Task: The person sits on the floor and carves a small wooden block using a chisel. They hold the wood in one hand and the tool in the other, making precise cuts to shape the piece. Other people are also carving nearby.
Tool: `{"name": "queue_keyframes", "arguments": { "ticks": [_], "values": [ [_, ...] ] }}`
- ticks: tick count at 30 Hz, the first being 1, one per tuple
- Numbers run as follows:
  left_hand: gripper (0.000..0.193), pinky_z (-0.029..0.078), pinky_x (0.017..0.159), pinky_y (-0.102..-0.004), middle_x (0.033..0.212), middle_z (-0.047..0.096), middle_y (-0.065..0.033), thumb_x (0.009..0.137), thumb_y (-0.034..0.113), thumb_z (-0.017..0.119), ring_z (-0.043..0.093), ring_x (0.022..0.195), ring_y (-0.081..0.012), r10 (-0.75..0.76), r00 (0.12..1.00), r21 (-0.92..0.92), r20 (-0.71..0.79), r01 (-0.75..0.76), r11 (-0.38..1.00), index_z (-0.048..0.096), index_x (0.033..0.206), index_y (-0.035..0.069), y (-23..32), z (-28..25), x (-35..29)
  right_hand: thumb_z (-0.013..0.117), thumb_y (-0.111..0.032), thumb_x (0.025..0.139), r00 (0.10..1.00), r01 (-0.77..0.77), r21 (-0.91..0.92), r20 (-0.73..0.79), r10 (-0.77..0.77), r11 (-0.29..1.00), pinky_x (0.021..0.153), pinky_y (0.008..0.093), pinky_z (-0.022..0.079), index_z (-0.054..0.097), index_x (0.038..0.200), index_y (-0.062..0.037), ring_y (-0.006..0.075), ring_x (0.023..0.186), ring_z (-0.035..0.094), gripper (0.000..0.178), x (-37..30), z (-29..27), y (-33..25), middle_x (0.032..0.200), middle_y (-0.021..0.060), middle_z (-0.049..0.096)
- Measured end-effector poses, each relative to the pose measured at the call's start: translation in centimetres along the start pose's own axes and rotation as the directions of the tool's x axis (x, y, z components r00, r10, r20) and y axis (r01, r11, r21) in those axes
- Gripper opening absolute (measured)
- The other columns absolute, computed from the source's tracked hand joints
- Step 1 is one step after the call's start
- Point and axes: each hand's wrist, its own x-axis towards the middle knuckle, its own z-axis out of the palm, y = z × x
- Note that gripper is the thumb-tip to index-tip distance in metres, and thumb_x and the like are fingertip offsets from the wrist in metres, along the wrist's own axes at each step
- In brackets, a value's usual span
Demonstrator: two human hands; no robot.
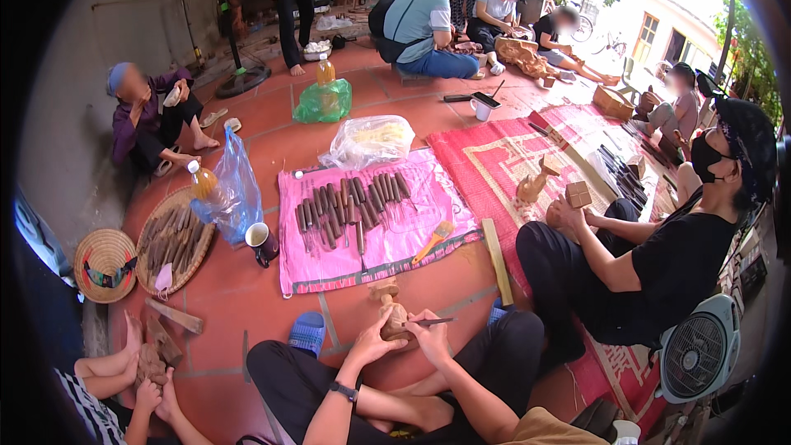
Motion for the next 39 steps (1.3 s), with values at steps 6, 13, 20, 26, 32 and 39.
{"name": "queue_keyframes", "arguments": {
  "ticks": [6,13,20,26,32,39],
  "values": [
    [0.109,0.039,0.108,-0.0412,0.143,0.049,-0.0215,0.068,0.052,0.084,0.048,0.132,-0.0345,0.005,0.999,-0.023,0.047,-0.004,1.0,0.027,0.155,0.02,-0.6,-0.1,0.5,0.071,0.0,0.083,0.991,0.135,-0.101,0.009,-0.134,0.986,0.078,0.0253,0.051,0.061,0.079,0.0013,0.0089,0.082,0.062,0.011,-0.5,0.7,-0.2,0.079,0.0049,0.066],
    [0.111,0.037,0.11,-0.0405,0.147,0.045,-0.0205,0.068,0.051,0.084,0.045,0.135,-0.0337,0.042,0.996,-0.072,0.082,-0.036,0.997,0.022,0.156,0.023,-1.1,-0.1,0.9,0.07,-0.001,0.083,0.987,0.156,-0.12,-0.017,-0.159,0.98,0.072,0.0258,0.051,0.062,0.083,0.0003,0.0084,0.076,0.061,0.008,-0.9,0.9,-1.5,0.075,0.0032,0.065],
    [0.11,0.039,0.109,-0.0408,0.146,0.045,-0.0227,0.072,0.057,0.08,0.046,0.134,-0.0339,0.048,0.993,-0.043,0.105,-0.044,0.998,0.019,0.157,0.021,-0.4,0.1,1.0,0.068,-0.005,0.085,0.986,0.16,-0.133,0.055,-0.154,0.978,0.057,0.029,0.048,0.063,0.086,-0.001,0.0108,0.066,0.062,0.007,-0.5,0.3,-0.4,0.072,0.0057,0.065],
    [0.109,0.039,0.108,-0.041,0.142,0.049,-0.0227,0.073,0.058,0.078,0.049,0.131,-0.0341,0.013,0.996,-0.001,0.09,-0.013,1.0,0.019,0.157,0.022,-1.1,0.1,1.1,0.068,-0.001,0.085,0.982,0.165,-0.061,0.101,-0.159,0.984,0.066,0.0258,0.052,0.062,0.081,-0.0003,0.0082,0.073,0.061,0.007,-0.4,0.1,-0.4,0.075,0.0026,0.065],
    [0.111,0.041,0.106,-0.0411,0.139,0.052,-0.0245,0.069,0.061,0.078,0.051,0.13,-0.0356,0.026,0.998,0.004,0.062,-0.027,1.0,0.025,0.155,0.016,-1.0,0.1,0.9,0.07,-0.002,0.083,0.99,0.135,-0.066,0.047,-0.132,0.989,0.07,0.0267,0.052,0.062,0.081,0.0007,0.0086,0.079,0.062,0.008,0.2,-0.2,0.1,0.083,0.0056,0.068],
    [0.111,0.039,0.108,-0.041,0.141,0.051,-0.0229,0.069,0.06,0.079,0.049,0.131,-0.0359,0.027,0.998,0.001,0.057,-0.027,1.0,0.025,0.155,0.016,-0.4,-0.1,0.7,0.07,-0.003,0.084,0.997,0.07,-0.039,0.043,-0.069,0.997,0.07,0.0259,0.051,0.062,0.081,0.0012,0.0091,0.077,0.061,0.01,0.3,-0.9,-0.4,0.081,0.005,0.066]
  ]
}}
